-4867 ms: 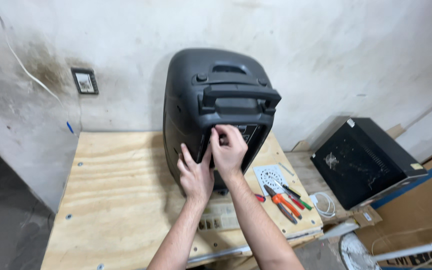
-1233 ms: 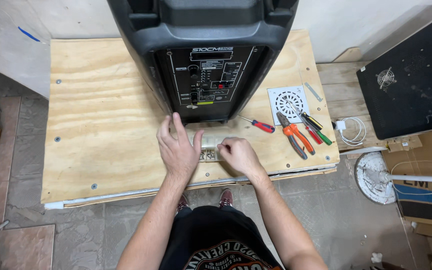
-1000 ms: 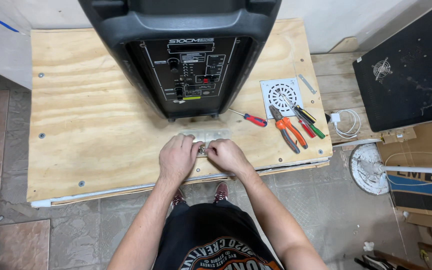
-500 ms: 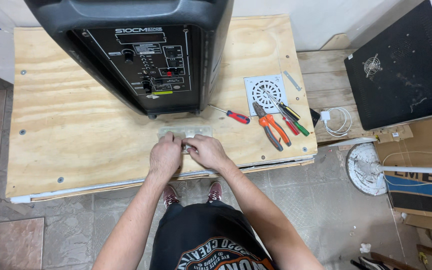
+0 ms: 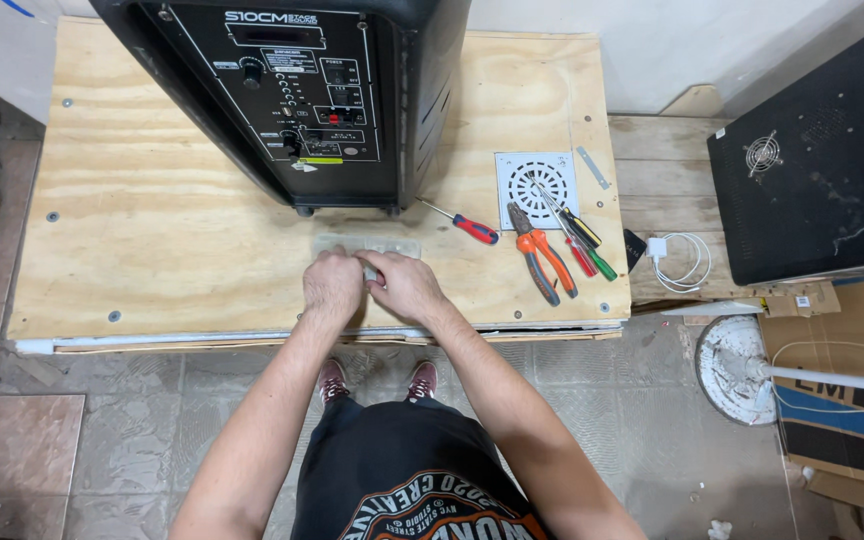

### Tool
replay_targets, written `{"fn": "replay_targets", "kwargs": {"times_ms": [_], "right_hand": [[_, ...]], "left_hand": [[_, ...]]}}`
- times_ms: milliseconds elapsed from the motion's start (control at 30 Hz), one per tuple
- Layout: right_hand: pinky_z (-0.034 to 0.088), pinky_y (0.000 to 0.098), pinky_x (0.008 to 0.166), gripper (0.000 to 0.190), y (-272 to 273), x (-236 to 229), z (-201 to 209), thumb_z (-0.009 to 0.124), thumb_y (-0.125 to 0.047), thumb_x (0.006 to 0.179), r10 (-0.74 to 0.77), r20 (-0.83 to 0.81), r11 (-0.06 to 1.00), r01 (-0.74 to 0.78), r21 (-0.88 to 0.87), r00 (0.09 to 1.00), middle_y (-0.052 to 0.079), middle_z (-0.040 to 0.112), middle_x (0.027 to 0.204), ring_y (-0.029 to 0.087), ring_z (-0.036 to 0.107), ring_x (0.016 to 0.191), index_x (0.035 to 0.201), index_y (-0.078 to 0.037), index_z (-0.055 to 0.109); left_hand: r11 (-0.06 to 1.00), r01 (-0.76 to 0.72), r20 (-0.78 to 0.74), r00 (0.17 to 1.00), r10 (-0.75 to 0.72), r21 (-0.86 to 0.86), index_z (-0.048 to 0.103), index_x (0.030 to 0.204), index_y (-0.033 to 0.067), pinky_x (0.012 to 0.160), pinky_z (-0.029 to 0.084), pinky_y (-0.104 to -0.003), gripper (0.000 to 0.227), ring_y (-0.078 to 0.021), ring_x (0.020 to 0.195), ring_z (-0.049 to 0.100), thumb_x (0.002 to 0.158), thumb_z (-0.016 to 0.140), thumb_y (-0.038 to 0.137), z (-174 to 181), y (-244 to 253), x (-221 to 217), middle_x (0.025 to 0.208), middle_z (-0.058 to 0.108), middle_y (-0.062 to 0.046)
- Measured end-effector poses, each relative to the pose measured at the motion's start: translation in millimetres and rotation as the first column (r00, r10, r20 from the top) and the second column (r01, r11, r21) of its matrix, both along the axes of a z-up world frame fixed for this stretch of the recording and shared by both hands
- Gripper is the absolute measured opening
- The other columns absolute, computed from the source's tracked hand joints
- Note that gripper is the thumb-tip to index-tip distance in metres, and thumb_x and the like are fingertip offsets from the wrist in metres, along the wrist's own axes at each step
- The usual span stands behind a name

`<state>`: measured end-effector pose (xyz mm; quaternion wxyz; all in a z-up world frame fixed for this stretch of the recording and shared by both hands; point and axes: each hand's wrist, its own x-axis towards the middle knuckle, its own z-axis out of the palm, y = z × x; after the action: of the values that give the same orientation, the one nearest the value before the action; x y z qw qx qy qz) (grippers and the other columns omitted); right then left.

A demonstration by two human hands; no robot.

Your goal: The person installs a circuit board into a large black speaker cabinet and secures it using screws. They connect wires to the board, place it inside the cabinet, and then fasten the back panel with multiple screws using their hands.

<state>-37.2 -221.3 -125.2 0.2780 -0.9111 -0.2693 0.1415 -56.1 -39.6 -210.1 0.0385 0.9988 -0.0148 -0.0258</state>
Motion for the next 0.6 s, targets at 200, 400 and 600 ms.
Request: {"fn": "replay_targets", "kwargs": {"times_ms": [200, 400, 600], "right_hand": [[0.066, 0.0526, 0.089, 0.064, 1.3, -1.6, 7.2, 0.076, -0.03, 0.098, -0.004, 0.009, 1.0, 0.004, -0.03, 1.0, 0.004, 0.074, 0.094, 0.034, 0.081, 0.098, 0.161, -0.031, 0.064], [0.066, 0.0512, 0.089, 0.066, -0.6, 7.9, -7.3, 0.079, -0.035, 0.096, 0.015, 0.014, 1.0, -0.014, -0.025, 1.0, 0.001, 0.074, 0.092, 0.031, 0.081, 0.098, 0.16, -0.036, 0.064], [0.065, 0.0511, 0.09, 0.065, 1.1, 5.2, -1.4, 0.08, -0.036, 0.093, -0.015, 0.002, 1.0, 0.015, -0.017, 1.0, 0.003, 0.076, 0.092, 0.031, 0.081, 0.1, 0.157, -0.031, 0.067]], "left_hand": [[0.998, -0.055, -0.135, 0.99, 0.05, -0.036, 0.085, 0.115, 0.0168, 0.08, 0.069, -0.053, 0.02, -0.038, 0.098, 0.082, 0.103, 0.068, 0.017, 33.5, -9.1, 5.3, 0.104, 0.076, -0.014], [0.996, -0.067, -0.148, 0.987, 0.058, -0.054, 0.083, 0.123, 0.0132, 0.083, 0.069, -0.056, 0.023, -0.0396, 0.103, 0.082, 0.105, 0.07, 0.017, 41.7, -10.3, 5.0, 0.11, 0.078, -0.016], [0.996, -0.059, -0.222, 0.974, 0.042, -0.071, 0.087, 0.115, 0.0141, 0.086, 0.069, -0.057, 0.019, -0.0403, 0.106, 0.082, 0.102, 0.073, 0.012, 57.0, -15.5, 12.4, 0.112, 0.08, -0.017]]}}
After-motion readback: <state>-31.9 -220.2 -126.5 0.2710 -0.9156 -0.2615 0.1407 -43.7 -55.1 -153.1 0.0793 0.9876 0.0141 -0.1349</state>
